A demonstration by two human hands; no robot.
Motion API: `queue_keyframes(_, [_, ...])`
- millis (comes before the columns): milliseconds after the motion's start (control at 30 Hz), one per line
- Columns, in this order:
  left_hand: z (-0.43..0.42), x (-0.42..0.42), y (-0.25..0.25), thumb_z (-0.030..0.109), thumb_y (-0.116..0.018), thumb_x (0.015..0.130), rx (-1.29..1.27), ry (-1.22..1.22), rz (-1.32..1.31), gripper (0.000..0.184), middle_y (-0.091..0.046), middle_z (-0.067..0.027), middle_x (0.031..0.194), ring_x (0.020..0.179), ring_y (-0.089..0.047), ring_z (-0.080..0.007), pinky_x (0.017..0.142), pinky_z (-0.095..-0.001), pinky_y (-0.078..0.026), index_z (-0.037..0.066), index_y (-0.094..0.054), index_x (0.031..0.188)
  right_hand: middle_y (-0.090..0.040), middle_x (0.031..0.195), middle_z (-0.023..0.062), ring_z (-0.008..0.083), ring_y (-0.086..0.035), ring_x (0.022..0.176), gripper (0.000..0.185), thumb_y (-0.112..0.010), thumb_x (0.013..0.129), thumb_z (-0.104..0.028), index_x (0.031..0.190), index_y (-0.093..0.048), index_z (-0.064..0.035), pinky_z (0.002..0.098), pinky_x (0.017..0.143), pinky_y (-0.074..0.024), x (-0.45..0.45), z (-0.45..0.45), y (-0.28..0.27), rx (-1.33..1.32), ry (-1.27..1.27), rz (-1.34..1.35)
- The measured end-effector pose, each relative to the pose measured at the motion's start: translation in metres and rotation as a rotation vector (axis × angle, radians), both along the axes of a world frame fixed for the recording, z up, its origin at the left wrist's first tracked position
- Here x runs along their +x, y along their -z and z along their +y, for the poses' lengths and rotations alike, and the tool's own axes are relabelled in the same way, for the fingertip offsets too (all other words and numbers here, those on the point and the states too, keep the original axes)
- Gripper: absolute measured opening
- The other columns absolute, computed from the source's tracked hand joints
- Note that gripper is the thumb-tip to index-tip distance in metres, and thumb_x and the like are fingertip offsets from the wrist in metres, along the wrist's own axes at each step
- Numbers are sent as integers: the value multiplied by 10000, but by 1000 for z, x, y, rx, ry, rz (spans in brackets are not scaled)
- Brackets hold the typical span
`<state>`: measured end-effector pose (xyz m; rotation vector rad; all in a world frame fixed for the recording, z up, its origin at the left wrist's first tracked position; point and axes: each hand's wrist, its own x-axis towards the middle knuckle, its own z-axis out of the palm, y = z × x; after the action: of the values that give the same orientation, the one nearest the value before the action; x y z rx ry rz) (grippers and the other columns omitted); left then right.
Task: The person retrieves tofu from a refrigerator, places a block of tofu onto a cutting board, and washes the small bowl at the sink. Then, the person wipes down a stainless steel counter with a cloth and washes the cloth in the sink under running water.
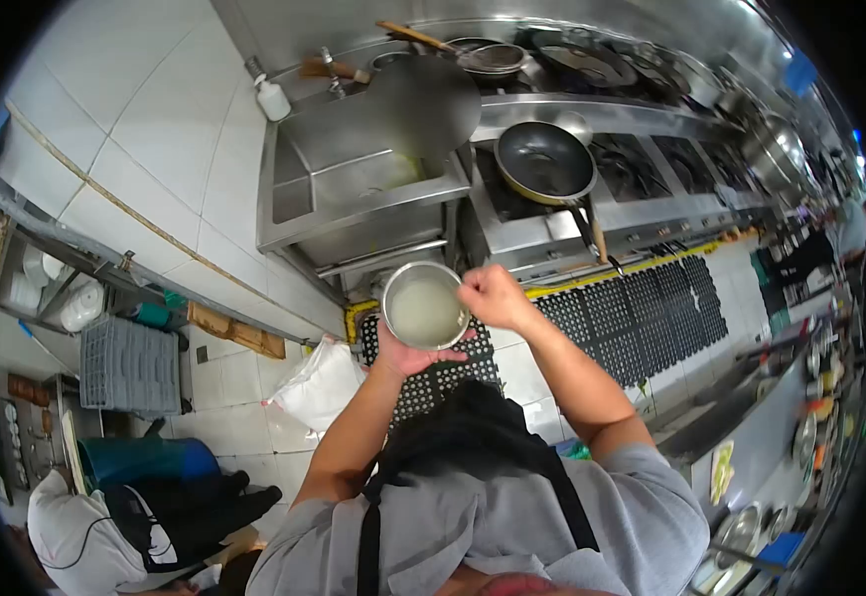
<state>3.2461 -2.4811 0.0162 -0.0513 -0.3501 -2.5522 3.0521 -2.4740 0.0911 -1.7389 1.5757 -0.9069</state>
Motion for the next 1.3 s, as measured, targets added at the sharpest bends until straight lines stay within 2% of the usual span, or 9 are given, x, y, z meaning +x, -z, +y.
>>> queue_keyframes(100, [-71,29,-3,749,-332,837,32,-120,24,878,-411,-245,1397,1221,-411,-558,846,-670,-468,107,-328,1436,-577,558,177,199,-562,485,266,-596,767,-214,647,-622,22,374,501,-444,24,-94,-8,-56,-160,-30])
queue_keyframes(267, [-202,85,-27,730,-324,852,78,-371,-104,804,-467,-164,1356,1173,-499,-425,743,-559,-522,128,-407,1379,-534,486,45,130,-525,489,379,-628,860,-259,591,-584,5,328,488,-431,76,-239,-4,-22,-154,-263])
queue_keyframes(467, [-362,137,-65,647,-415,869,-63,-657,-652,671,-506,-143,1304,1119,-541,-356,781,-527,-503,147,-463,1315,-599,990,113,221,-582,892,365,-404,996,-378,1037,-534,-40,402,772,-481,124,-392,14,535,-6,-1142])
queue_keyframes(700, [-501,161,-46,555,-531,865,-295,-586,-864,614,-547,-109,1256,1104,-562,-323,775,-502,-508,146,-451,1316,-549,1213,135,262,-531,1122,406,-316,1020,-345,1191,-485,-18,447,946,-425,171,-512,53,602,298,-1330])
queue_keyframes(833, [-539,158,-41,516,-549,871,-344,-639,-912,594,-526,-92,1271,1128,-550,-311,725,-495,-531,186,-426,1349,-479,1294,162,330,-480,1202,368,-390,991,-250,1279,-434,-25,512,981,-420,169,-567,99,610,269,-1423])
queue_keyframes(867, [-545,156,-42,516,-549,871,-346,-648,-915,594,-526,-92,1271,1128,-550,-311,725,-495,-531,186,-426,1349,-494,1336,120,262,-503,1197,434,-397,987,-331,1321,-452,-60,449,1027,-380,170,-574,98,639,294,-1365])
queue_keyframes(1067, [-584,148,-53,430,-605,861,-441,-587,-1028,607,-488,-81,1280,1106,-536,-254,830,-436,-496,222,-393,1390,-511,1335,84,243,-517,1199,414,-400,985,-351,1297,-484,-91,462,990,-415,166,-614,132,719,166,-1440])
queue_keyframes(1233, [-618,138,-80,330,-722,794,-972,-587,-1163,642,-534,-115,1228,1152,-506,-212,948,-323,-415,201,-463,1367,-589,1154,71,241,-591,1013,315,-396,961,-267,1207,-530,-122,494,917,-431,163,-627,125,824,242,-1361])
queue_keyframes(1300, [-625,135,-96,287,-714,799,-1199,-611,-1282,641,-530,-103,1238,1156,-500,-206,962,-333,-408,175,-456,1375,-612,1065,72,239,-588,959,260,-428,937,-227,1124,-564,-107,481,831,-472,164,-645,149,804,42,-1476])
